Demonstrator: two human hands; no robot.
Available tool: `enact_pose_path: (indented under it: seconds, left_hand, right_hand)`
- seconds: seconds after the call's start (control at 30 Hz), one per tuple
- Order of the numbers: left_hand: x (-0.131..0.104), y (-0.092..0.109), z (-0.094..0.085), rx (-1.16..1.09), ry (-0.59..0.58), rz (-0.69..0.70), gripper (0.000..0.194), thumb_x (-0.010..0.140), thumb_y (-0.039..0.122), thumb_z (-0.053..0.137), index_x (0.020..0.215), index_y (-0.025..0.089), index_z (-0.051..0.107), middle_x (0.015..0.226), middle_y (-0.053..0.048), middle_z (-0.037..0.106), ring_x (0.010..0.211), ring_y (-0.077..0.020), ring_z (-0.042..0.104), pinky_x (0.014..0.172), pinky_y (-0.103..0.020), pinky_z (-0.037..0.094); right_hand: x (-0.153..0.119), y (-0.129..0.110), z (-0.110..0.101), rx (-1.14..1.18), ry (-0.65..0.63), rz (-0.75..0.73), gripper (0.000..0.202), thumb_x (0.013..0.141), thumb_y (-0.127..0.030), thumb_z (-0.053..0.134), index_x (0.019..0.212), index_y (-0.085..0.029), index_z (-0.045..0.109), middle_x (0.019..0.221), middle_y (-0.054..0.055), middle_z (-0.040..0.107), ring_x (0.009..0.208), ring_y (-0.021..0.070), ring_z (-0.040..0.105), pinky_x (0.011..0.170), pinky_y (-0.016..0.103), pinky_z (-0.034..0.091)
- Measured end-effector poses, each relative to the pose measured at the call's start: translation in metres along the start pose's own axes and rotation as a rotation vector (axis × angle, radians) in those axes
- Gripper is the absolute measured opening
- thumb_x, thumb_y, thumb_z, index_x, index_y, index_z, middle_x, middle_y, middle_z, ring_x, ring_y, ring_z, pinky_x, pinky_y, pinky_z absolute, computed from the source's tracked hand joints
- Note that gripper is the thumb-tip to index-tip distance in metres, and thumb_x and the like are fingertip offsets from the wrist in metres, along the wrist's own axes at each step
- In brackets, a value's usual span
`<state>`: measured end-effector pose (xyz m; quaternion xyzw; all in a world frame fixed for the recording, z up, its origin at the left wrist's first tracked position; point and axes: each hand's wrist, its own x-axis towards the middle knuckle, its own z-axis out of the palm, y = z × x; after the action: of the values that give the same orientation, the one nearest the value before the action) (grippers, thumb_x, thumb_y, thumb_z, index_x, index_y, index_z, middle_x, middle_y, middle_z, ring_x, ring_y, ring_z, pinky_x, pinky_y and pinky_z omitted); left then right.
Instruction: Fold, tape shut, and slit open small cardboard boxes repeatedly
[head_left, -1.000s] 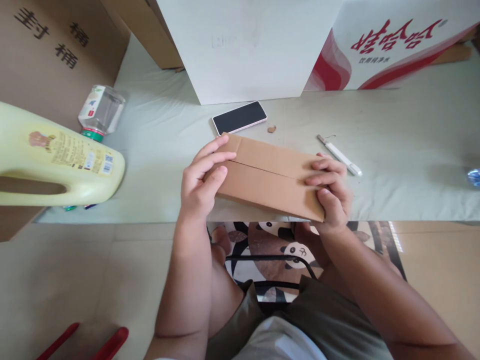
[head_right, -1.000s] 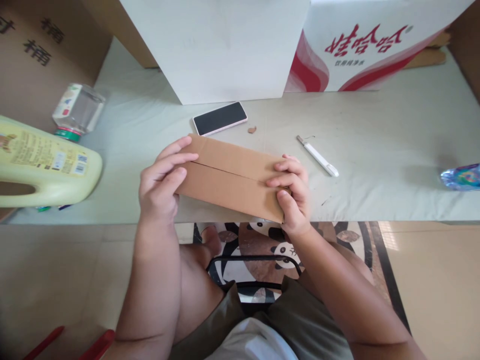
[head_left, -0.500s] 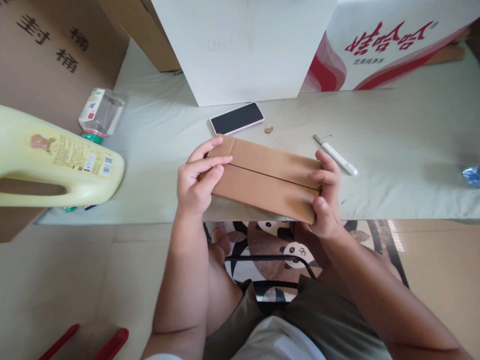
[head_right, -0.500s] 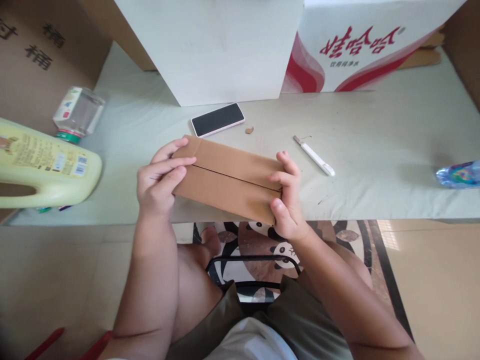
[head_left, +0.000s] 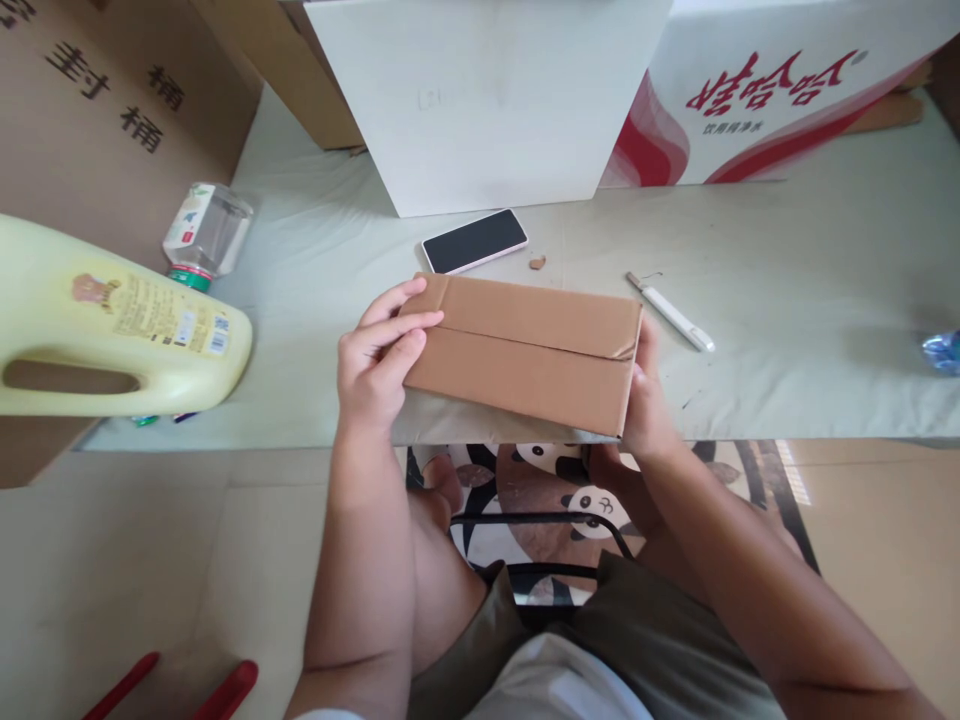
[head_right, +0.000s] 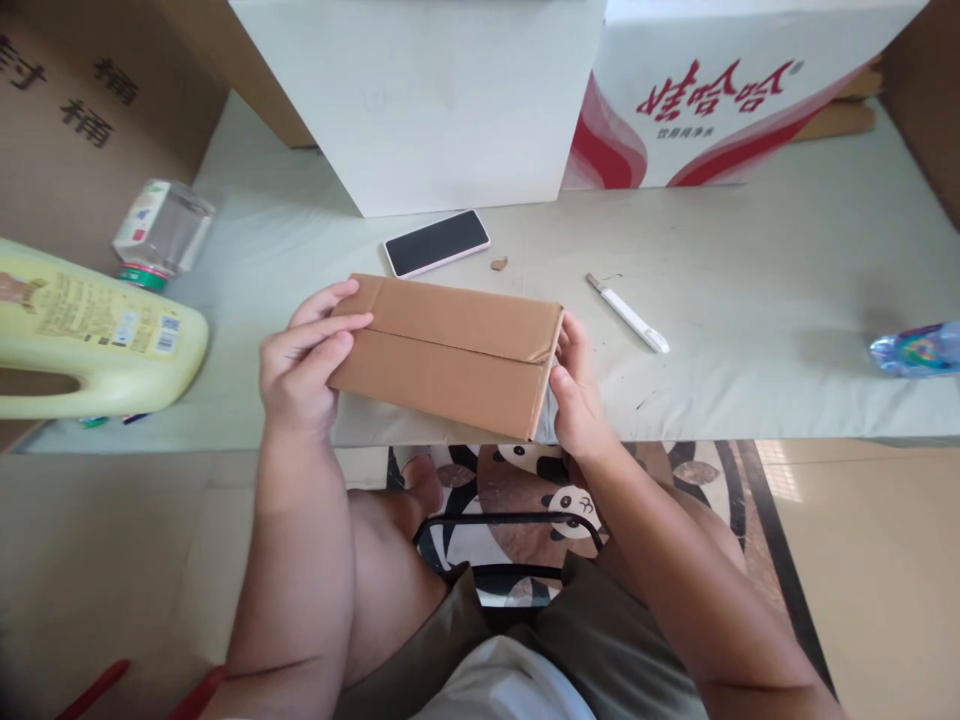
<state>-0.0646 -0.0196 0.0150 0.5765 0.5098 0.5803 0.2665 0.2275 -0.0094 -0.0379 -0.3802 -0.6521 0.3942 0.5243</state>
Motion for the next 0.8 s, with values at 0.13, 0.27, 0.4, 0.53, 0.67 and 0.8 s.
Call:
enact_pose_path:
  seconds: [0.13, 0.27, 0.4, 0.53, 0.67, 0.8]
  left_hand:
    - [0.002, -0.007, -0.006, -0.003, 0.033, -0.032, 0.015, 0.085, 0.036, 0.071, 0.093, 0.035, 0.083, 0.133, 0.003, 0.072, 0.136, -0.0292, 0.060, 0.124, -0.052, 0.041]
    - [0.003, -0.012, -0.010, -0.018, 0.093, -0.051, 0.016, 0.084, 0.040, 0.072, 0.093, 0.033, 0.083, 0.129, 0.001, 0.074, 0.136, -0.0306, 0.060, 0.122, -0.053, 0.042]
    - [0.006, -0.011, -0.010, -0.107, 0.150, -0.107, 0.013, 0.081, 0.037, 0.071, 0.087, 0.033, 0.082, 0.125, 0.002, 0.076, 0.132, -0.0307, 0.063, 0.120, -0.055, 0.044]
    - [0.011, -0.010, -0.007, -0.219, 0.214, -0.243, 0.014, 0.075, 0.032, 0.069, 0.082, 0.030, 0.082, 0.122, 0.000, 0.078, 0.130, -0.0314, 0.064, 0.120, -0.055, 0.046]
    - [0.015, -0.014, 0.001, -0.306, 0.259, -0.377, 0.015, 0.076, 0.032, 0.066, 0.080, 0.027, 0.080, 0.117, -0.002, 0.079, 0.127, -0.0296, 0.067, 0.118, -0.052, 0.049]
    - [0.016, -0.015, 0.010, -0.348, 0.278, -0.425, 0.020, 0.075, 0.036, 0.064, 0.083, 0.027, 0.080, 0.119, -0.002, 0.079, 0.126, -0.0279, 0.068, 0.116, -0.048, 0.051]
  right_hand:
    - [0.001, 0.001, -0.003, 0.031, -0.089, -0.031, 0.069, 0.096, -0.062, 0.049, 0.156, -0.034, 0.032, 0.163, 0.006, 0.040, 0.151, 0.0263, 0.043, 0.124, 0.052, 0.041]
    - [-0.004, 0.004, -0.006, 0.093, -0.202, 0.047, 0.091, 0.085, -0.060, 0.065, 0.161, -0.037, 0.020, 0.171, 0.005, 0.026, 0.157, 0.0269, 0.033, 0.126, 0.055, 0.038]
    - [-0.011, -0.002, -0.007, 0.116, -0.292, 0.069, 0.102, 0.082, -0.049, 0.072, 0.163, -0.039, 0.010, 0.176, 0.003, 0.012, 0.164, 0.0262, 0.017, 0.128, 0.057, 0.033]
    - [-0.010, -0.016, -0.003, 0.104, -0.231, -0.037, 0.091, 0.085, -0.047, 0.071, 0.160, -0.040, 0.021, 0.176, 0.000, 0.009, 0.165, 0.0267, 0.008, 0.133, 0.058, 0.021]
    - [0.002, -0.035, 0.006, -0.004, -0.059, -0.168, 0.054, 0.090, -0.058, 0.062, 0.137, -0.037, 0.047, 0.171, -0.001, 0.024, 0.164, 0.0297, 0.014, 0.133, 0.063, 0.017]
    - [0.013, -0.050, 0.012, -0.070, 0.072, -0.166, 0.050, 0.096, -0.072, 0.034, 0.125, -0.034, 0.051, 0.167, -0.002, 0.033, 0.163, 0.0315, 0.019, 0.132, 0.066, 0.016]
